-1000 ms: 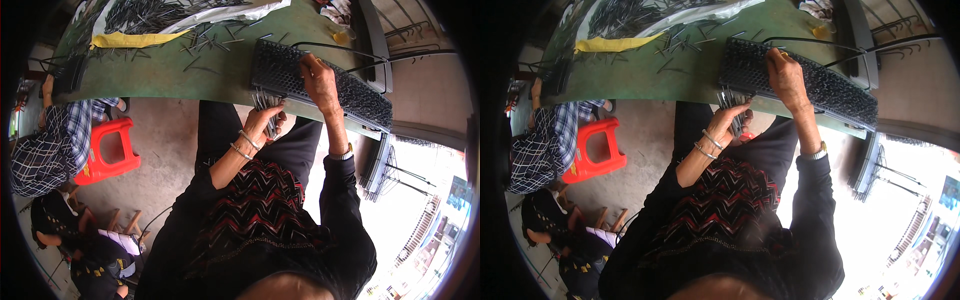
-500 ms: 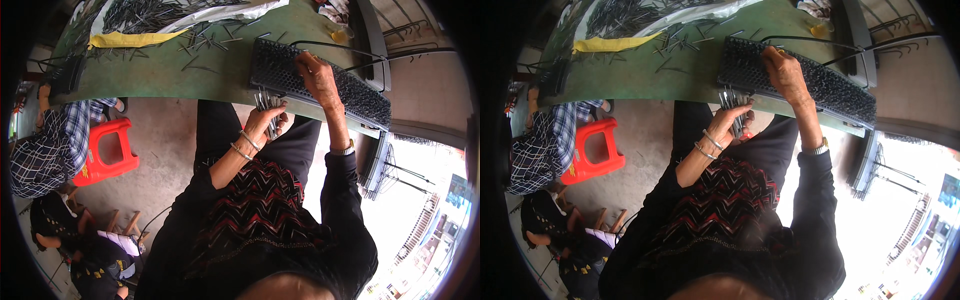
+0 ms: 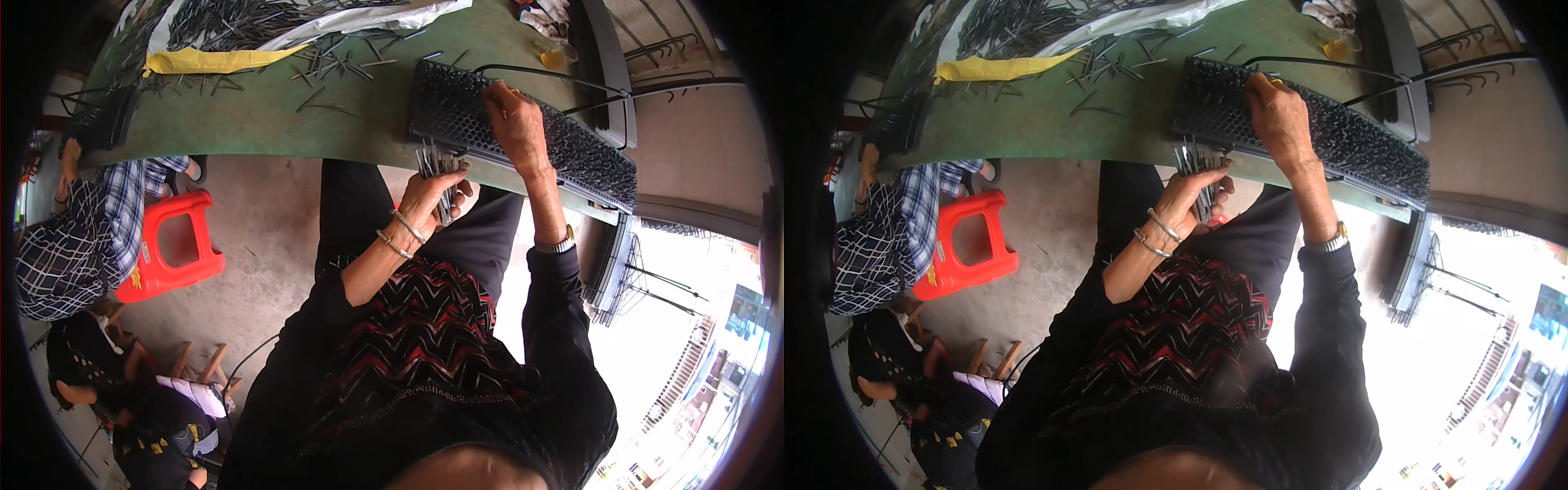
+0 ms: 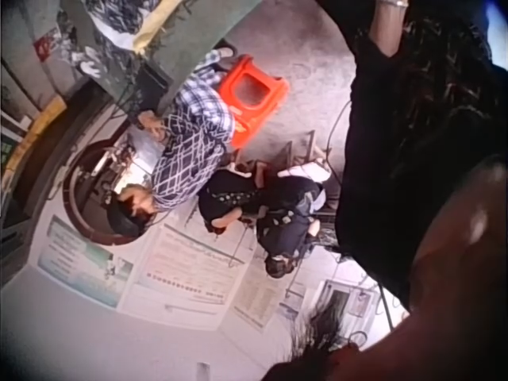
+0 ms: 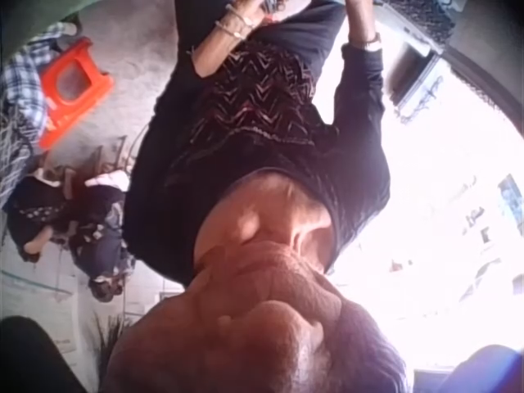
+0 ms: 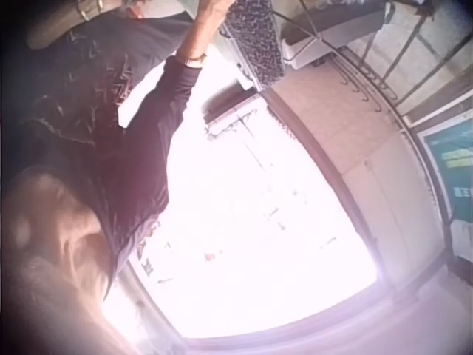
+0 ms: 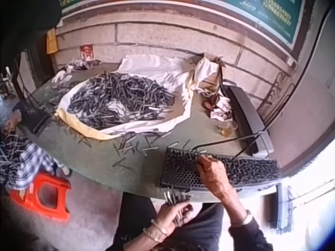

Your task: Manually inserting small metal rods into a brush template base.

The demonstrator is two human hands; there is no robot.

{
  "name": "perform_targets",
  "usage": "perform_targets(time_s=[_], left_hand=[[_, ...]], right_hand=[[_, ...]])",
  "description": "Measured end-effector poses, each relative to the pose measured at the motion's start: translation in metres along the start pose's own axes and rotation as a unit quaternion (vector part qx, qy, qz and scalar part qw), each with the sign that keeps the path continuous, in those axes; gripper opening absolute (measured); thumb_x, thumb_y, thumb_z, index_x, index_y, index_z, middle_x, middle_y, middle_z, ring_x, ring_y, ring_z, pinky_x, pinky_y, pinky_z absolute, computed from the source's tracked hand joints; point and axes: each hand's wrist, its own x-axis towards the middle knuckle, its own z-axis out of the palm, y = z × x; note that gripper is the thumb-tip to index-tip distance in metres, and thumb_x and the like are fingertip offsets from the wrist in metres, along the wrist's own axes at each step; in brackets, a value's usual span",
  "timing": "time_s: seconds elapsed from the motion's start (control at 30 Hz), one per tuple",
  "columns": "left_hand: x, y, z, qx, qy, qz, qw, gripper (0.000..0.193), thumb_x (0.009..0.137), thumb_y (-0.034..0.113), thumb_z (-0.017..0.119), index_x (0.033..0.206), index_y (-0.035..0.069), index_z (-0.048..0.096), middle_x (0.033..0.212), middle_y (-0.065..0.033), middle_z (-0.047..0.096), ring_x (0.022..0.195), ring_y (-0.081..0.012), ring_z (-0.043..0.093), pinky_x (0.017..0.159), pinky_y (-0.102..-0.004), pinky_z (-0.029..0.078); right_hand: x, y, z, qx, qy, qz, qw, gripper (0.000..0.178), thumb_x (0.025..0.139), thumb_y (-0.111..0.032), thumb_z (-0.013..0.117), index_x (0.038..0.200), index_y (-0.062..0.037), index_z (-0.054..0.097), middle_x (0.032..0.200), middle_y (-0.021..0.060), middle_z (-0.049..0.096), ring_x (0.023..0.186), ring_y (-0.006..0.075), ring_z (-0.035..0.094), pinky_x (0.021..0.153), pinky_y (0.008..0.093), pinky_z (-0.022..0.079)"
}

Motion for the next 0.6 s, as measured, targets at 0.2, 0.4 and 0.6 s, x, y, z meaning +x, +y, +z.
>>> perform_targets(time_s=[0.2, 0.4, 0.6], left_hand=[[-0.004, 0.0, 0.001, 0.002, -0.006, 0.002, 1.0, 0.012, 0.082, 0.013, 0.068, 0.088, 0.003, 0.064, 0.068, -0.0068, 0.062, 0.052, -0.0103, 0.053, 0.04, -0.0231, 0.04], [-0.003, -0.002, -0.004, 0.015, -0.013, 0.015, 1.0, 0.014, 0.084, 0.014, 0.067, 0.093, 0.004, 0.063, 0.07, -0.0064, 0.061, 0.052, -0.0113, 0.052, 0.041, -0.0251, 0.04], [-0.005, -0.004, -0.005, 0.028, -0.018, 0.018, 0.999, 0.016, 0.085, 0.016, 0.066, 0.098, 0.006, 0.064, 0.074, -0.0057, 0.06, 0.055, -0.0112, 0.051, 0.042, -0.0265, 0.041]], right_hand=[[0.004, 0.0, 0.001, -0.005, -0.013, -0.09, 0.996, 0.011, 0.085, -0.007, 0.06, 0.095, -0.0046, 0.06, 0.079, 0.0148, 0.062, 0.072, 0.0321, 0.062, 0.065, 0.0379, 0.048], [0.002, 0.005, 0.0, 0.037, -0.003, -0.019, 0.999, 0.011, 0.085, -0.009, 0.061, 0.096, -0.0053, 0.061, 0.076, 0.0125, 0.065, 0.068, 0.0248, 0.065, 0.062, 0.0341, 0.049], [-0.001, 0.005, 0.003, 0.017, -0.001, -0.003, 1.0, 0.01, 0.085, -0.009, 0.061, 0.095, -0.0057, 0.062, 0.071, 0.0118, 0.065, 0.064, 0.0232, 0.065, 0.06, 0.0332, 0.048]])
